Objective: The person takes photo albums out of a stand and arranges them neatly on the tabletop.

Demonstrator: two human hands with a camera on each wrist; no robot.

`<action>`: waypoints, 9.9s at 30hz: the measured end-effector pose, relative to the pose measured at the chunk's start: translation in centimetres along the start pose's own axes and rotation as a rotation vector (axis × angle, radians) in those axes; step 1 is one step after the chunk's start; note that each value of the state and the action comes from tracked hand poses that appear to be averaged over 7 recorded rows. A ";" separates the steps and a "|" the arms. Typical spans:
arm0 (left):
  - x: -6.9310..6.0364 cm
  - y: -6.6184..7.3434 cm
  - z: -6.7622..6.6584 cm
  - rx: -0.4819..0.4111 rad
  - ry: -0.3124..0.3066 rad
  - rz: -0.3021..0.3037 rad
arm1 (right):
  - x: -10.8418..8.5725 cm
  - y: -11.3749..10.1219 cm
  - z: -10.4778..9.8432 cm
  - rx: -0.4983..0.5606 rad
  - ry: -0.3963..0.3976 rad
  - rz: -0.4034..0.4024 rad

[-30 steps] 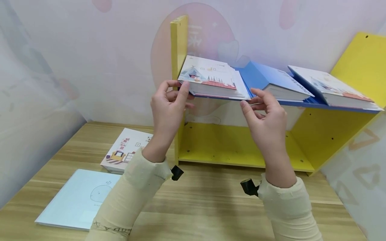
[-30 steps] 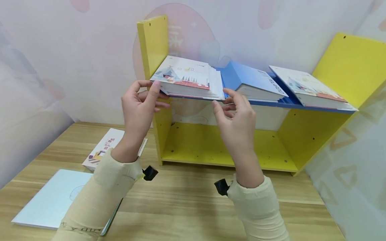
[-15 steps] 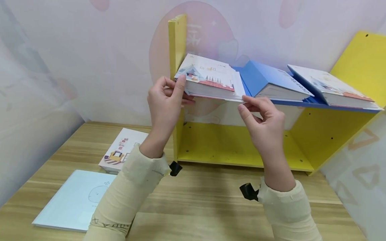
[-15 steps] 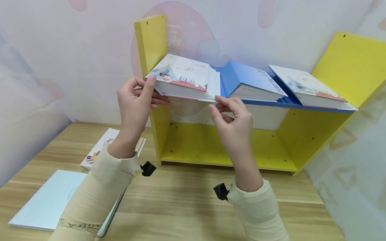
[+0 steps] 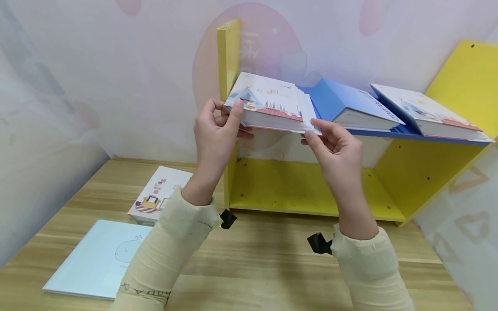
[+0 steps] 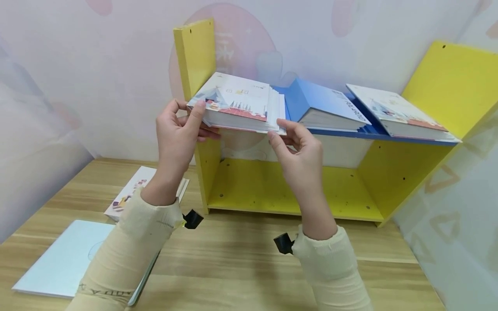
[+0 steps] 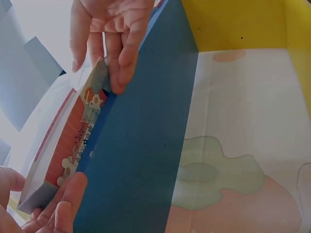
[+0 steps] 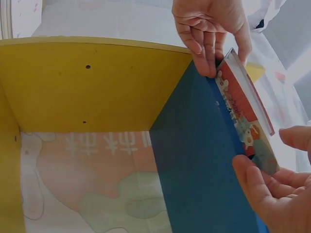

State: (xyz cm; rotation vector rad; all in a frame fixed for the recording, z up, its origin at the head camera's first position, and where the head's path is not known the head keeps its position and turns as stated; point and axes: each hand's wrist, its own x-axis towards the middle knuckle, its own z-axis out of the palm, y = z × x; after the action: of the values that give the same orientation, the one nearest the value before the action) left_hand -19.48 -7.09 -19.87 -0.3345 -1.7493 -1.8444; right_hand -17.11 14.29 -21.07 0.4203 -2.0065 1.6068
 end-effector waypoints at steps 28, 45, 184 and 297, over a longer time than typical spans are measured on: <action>-1.3 0.9 -0.5 -0.062 -0.053 -0.013 | -0.7 0.7 1.1 0.256 0.147 -0.016; -2.1 0.6 -1.7 -0.066 -0.152 -0.131 | -1.6 1.2 2.0 0.376 0.192 -0.063; -8.7 1.9 -6.8 -0.019 -0.599 -0.188 | -7.6 -0.5 -6.3 0.301 -0.410 0.320; -10.9 -2.5 -14.3 -0.273 -1.007 -0.510 | -12.7 3.7 -2.5 0.441 -0.907 0.670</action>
State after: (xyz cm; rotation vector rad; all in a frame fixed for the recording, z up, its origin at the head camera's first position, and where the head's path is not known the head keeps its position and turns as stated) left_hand -9.17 -18.59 -29.48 -1.1793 -2.3589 -2.5346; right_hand -8.34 16.53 -30.99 0.8107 -2.5956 2.6391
